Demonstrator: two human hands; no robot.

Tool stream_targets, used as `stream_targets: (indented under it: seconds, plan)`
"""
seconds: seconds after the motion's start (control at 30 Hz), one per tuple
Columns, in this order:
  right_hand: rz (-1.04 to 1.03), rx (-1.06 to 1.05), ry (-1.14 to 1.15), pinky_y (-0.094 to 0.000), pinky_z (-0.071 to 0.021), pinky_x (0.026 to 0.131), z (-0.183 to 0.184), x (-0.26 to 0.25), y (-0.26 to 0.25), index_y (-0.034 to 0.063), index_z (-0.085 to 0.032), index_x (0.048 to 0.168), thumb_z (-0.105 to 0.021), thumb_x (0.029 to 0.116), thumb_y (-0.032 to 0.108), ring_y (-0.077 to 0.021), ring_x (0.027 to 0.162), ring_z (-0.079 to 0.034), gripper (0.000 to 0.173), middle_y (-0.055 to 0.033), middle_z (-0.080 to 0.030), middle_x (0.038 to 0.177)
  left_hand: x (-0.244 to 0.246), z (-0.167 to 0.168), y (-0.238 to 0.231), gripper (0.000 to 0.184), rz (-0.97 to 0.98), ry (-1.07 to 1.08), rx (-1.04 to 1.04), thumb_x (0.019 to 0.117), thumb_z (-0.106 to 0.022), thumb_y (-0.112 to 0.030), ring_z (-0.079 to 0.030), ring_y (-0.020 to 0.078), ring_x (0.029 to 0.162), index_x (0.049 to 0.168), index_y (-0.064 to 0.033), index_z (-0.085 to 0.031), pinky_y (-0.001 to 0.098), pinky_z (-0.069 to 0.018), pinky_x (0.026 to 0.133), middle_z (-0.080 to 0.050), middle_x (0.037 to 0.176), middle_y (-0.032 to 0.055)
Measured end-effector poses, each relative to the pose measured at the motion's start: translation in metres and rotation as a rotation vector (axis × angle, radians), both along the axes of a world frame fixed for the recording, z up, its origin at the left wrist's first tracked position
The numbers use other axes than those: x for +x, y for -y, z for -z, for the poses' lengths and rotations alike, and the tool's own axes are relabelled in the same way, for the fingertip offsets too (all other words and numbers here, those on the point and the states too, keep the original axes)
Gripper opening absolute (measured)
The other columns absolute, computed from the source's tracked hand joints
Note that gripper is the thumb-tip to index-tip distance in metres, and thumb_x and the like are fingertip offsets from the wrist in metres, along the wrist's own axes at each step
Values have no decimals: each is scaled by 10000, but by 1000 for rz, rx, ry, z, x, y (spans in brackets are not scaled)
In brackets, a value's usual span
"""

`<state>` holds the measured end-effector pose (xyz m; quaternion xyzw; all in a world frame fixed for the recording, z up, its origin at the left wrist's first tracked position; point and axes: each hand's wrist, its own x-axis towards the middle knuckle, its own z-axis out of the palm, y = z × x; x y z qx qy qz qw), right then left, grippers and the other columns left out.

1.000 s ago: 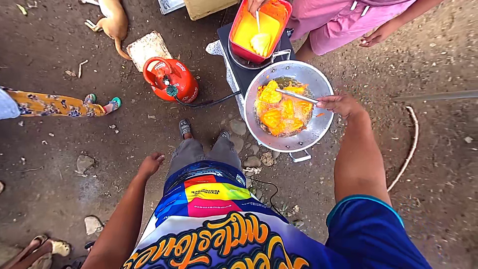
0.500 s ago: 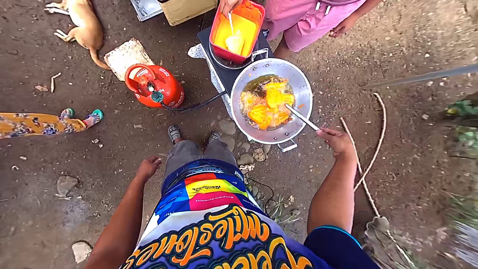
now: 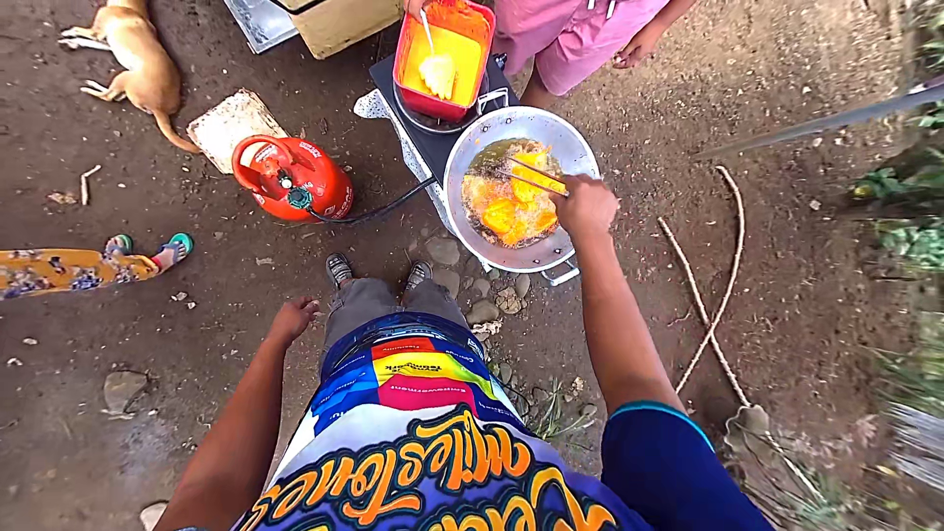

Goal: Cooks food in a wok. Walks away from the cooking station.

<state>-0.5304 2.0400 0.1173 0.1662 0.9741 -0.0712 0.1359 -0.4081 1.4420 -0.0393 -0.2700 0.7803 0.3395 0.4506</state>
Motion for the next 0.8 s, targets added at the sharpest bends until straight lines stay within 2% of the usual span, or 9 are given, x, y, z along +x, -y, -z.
stream_targets:
  seconds: [0.13, 0.27, 0.47, 0.57, 0.67, 0.8]
  plan:
    - [-100, 96, 75, -701, -508, 879, 17, -38, 20, 72, -722, 1201, -655, 978, 239, -486, 1198, -606, 287, -216, -679, 1249, 10, -1, 3, 367, -43, -24, 5, 1089, -511, -282, -693, 275, 1076, 1378, -68, -584, 480, -550, 936, -674, 1277, 161]
    - [-153, 181, 107, -712, -515, 809, 16, -43, 25, -24, -703, 1130, -621, 957, 87, -534, 1167, -597, 221, -274, -655, 1229, 32, 6, 14, 369, -107, 3, 10, 1092, -503, -268, -686, 290, 1090, 1388, -63, -582, 495, -543, 943, -666, 1287, 171]
    - [-90, 252, 159, -718, -513, 795, 9, -38, 24, -58, -683, 1126, -544, 934, -11, -547, 1158, -599, 242, -299, -644, 1234, 71, 25, 32, 389, -168, 100, -19, 1088, -517, -270, -679, 300, 1124, 1397, -41, -571, 497, -534, 981, -662, 1294, 183]
    - [-72, 273, 186, -715, -515, 783, 11, -34, 20, -64, -681, 1122, -577, 921, 7, -551, 1150, -599, 237, -306, -641, 1226, 77, 31, 36, 392, -181, 112, -29, 1084, -524, -274, -685, 296, 1115, 1398, -43, -571, 498, -537, 980, -667, 1288, 178]
    - [-30, 257, 203, -717, -510, 812, 11, -29, 18, -46, -690, 1139, -632, 942, 101, -539, 1160, -601, 252, -296, -645, 1239, 68, 23, 31, 382, -200, 104, -26, 1089, -516, -273, -688, 283, 1083, 1386, -40, -573, 486, -540, 960, -665, 1285, 175]
    - [-8, 241, 204, -713, -504, 825, 17, -20, 15, -24, -696, 1130, -646, 962, 193, -520, 1149, -614, 279, -271, -662, 1224, 50, 15, 24, 383, -200, 61, 0, 1088, -519, -275, -689, 262, 1063, 1395, -52, -570, 459, -551, 931, -662, 1288, 168]
